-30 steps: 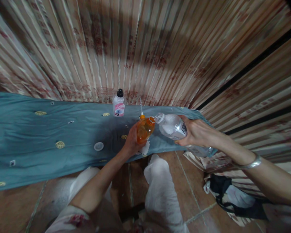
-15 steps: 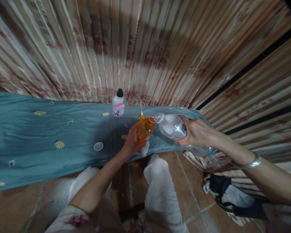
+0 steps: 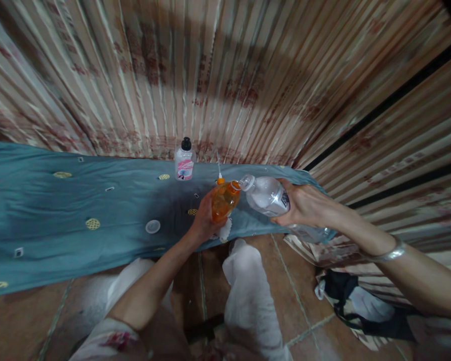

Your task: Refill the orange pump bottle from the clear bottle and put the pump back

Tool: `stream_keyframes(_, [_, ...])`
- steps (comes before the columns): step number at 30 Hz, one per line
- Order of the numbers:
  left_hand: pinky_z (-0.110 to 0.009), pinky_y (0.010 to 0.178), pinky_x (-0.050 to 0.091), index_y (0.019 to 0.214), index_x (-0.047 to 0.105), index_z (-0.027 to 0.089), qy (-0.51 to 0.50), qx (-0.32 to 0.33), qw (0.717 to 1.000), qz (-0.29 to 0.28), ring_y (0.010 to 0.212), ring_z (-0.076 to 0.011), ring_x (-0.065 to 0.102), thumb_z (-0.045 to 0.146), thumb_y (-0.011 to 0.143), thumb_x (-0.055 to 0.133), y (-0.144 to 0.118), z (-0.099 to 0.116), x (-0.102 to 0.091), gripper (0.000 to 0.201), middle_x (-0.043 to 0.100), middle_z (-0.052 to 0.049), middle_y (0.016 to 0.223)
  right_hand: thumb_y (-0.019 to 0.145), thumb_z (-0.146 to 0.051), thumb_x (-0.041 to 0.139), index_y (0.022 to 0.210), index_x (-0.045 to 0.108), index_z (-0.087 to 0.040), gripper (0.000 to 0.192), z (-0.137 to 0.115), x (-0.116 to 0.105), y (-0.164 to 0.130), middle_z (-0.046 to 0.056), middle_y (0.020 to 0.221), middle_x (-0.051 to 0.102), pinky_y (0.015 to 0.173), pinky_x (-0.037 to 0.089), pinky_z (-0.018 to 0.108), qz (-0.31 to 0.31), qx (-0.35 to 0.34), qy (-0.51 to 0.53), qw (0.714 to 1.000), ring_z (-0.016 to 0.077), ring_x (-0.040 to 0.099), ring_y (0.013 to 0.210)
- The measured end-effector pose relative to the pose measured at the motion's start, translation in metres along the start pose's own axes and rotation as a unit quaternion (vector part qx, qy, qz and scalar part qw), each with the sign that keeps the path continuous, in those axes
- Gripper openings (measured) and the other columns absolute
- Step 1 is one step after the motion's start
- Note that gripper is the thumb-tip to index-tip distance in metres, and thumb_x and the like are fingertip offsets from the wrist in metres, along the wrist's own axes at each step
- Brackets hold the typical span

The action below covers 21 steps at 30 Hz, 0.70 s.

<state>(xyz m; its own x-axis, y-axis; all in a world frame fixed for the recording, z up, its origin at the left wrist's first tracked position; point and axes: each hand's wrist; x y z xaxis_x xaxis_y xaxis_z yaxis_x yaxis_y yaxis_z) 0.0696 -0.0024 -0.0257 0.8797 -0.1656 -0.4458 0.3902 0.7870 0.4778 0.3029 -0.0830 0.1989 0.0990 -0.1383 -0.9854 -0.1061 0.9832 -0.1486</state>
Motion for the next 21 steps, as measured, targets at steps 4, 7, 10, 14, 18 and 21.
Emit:
stream_keyframes(4, [-0.053, 0.122, 0.046, 0.154, 0.030, 0.020, -0.007, 0.015, 1.000, 0.007, 0.143, -0.0341, 0.055, 0.017, 0.074, 0.078, 0.0003, -0.0019, 0.0010, 0.093, 0.055, -0.018, 0.153, 0.070, -0.053, 0.078, 0.129, 0.060, -0.010, 0.076, 0.0014, 0.0004, -0.0008, 0.003, 0.067, 0.068, 0.055, 0.038, 0.032, 0.009, -0.010, 0.009, 1.000, 0.0293, 0.069, 0.065])
stream_keyframes(7, [-0.054, 0.121, 0.048, 0.155, 0.030, 0.021, -0.004, 0.011, 1.000, 0.012, 0.142, -0.0347, 0.056, 0.018, 0.074, 0.078, 0.0000, -0.0019, 0.0016, 0.095, 0.056, -0.017, 0.152, 0.069, -0.053, 0.078, 0.129, 0.061, -0.011, 0.074, 0.0019, 0.0009, -0.0009, 0.001, 0.066, 0.067, 0.055, 0.038, 0.031, 0.014, -0.015, 0.008, 1.000, 0.0289, 0.069, 0.063])
stream_keyframes(10, [-0.053, 0.122, 0.047, 0.155, 0.031, 0.022, 0.000, -0.001, 1.000, 0.010, 0.142, -0.0341, 0.056, 0.017, 0.073, 0.078, 0.0002, -0.0002, 0.0016, 0.095, 0.056, -0.016, 0.152, 0.069, -0.053, 0.077, 0.129, 0.060, -0.010, 0.076, 0.0010, 0.0005, -0.0004, 0.002, 0.066, 0.067, 0.055, 0.038, 0.032, 0.008, -0.012, 0.004, 1.000, 0.0283, 0.069, 0.063])
stream_keyframes(14, [-0.053, 0.122, 0.047, 0.153, 0.032, 0.021, -0.009, -0.005, 1.000, 0.006, 0.143, -0.0335, 0.056, 0.017, 0.073, 0.077, 0.0012, 0.0013, 0.0010, 0.092, 0.056, -0.017, 0.152, 0.068, -0.054, 0.077, 0.131, 0.059, -0.008, 0.080, 0.0000, 0.0000, 0.0004, 0.004, 0.069, 0.069, 0.056, 0.039, 0.032, -0.002, 0.000, 0.004, 1.000, 0.0300, 0.070, 0.067])
stream_keyframes(18, [-0.053, 0.122, 0.047, 0.153, 0.032, 0.020, -0.009, 0.008, 1.000, 0.008, 0.142, -0.0334, 0.056, 0.017, 0.074, 0.076, 0.0018, 0.0029, -0.0005, 0.091, 0.056, -0.016, 0.151, 0.069, -0.053, 0.076, 0.131, 0.059, -0.008, 0.079, 0.0023, 0.0017, 0.0005, 0.003, 0.069, 0.069, 0.056, 0.038, 0.031, 0.005, -0.007, 0.011, 1.000, 0.0287, 0.070, 0.065])
stream_keyframes(21, [-0.052, 0.121, 0.049, 0.154, 0.034, 0.021, -0.002, 0.002, 1.000, 0.010, 0.140, -0.0336, 0.058, 0.017, 0.074, 0.077, 0.0020, 0.0045, -0.0015, 0.091, 0.058, -0.015, 0.150, 0.069, -0.053, 0.076, 0.130, 0.060, -0.010, 0.076, 0.0037, 0.0028, 0.0004, 0.001, 0.066, 0.067, 0.055, 0.036, 0.030, 0.014, -0.015, 0.008, 1.000, 0.0273, 0.068, 0.063])
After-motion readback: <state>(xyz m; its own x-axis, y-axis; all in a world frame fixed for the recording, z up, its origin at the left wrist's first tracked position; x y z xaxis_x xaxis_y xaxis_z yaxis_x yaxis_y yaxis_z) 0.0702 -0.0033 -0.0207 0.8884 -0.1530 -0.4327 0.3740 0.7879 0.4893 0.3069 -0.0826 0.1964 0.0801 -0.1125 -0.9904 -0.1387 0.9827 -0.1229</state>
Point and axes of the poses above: each hand's wrist, its own y-axis towards the middle knuckle, its own x-axis out of the palm, z = x × y
